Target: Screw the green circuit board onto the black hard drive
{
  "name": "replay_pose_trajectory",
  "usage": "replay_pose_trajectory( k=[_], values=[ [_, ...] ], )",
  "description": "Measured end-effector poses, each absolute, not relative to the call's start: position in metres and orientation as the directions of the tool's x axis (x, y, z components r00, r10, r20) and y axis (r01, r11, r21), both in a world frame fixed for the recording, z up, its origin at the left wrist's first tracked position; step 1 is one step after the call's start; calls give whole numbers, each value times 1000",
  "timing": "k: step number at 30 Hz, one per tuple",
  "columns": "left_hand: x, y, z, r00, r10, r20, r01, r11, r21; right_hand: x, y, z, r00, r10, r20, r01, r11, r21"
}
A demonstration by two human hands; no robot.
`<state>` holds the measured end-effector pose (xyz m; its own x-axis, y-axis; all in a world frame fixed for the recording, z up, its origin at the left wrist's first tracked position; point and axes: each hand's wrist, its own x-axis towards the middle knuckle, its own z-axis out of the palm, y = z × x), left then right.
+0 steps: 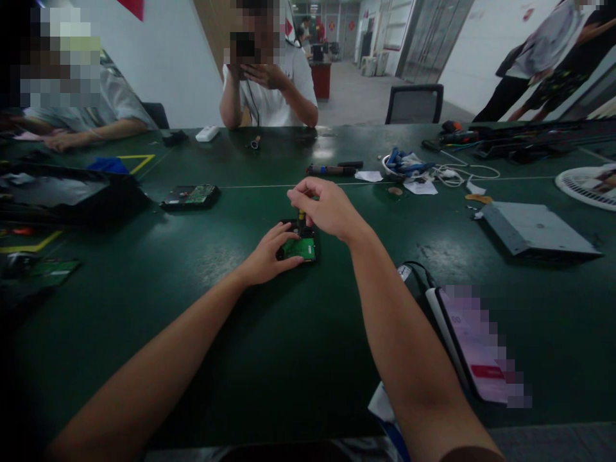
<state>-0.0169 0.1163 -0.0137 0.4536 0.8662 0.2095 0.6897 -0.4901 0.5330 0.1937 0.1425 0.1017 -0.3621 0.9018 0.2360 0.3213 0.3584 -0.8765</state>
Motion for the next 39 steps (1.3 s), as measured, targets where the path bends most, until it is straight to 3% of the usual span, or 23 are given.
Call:
replay_pose_trajectory(
  k=[8,17,23,28,31,39],
  values=[
    [-18,117,-16,461,861,213,692,-499,522,195,146,97,-431,875,221,231,343,-910],
    [-17,117,-15,458,864,207,692,-493,528,195,152,92,-286,916,282,374,378,-847],
    [-17,118,-15,461,865,199,694,-491,527,192,147,93,-359,895,264,319,384,-867],
    [-17,117,-15,461,863,209,692,-496,524,189,146,95,-375,908,187,266,299,-916],
    [-16,117,-15,459,864,208,692,-494,526,191,147,97,-383,898,218,267,333,-904],
    [-16,116,-14,454,867,203,700,-489,520,194,149,95,-246,927,284,368,361,-857]
  ],
)
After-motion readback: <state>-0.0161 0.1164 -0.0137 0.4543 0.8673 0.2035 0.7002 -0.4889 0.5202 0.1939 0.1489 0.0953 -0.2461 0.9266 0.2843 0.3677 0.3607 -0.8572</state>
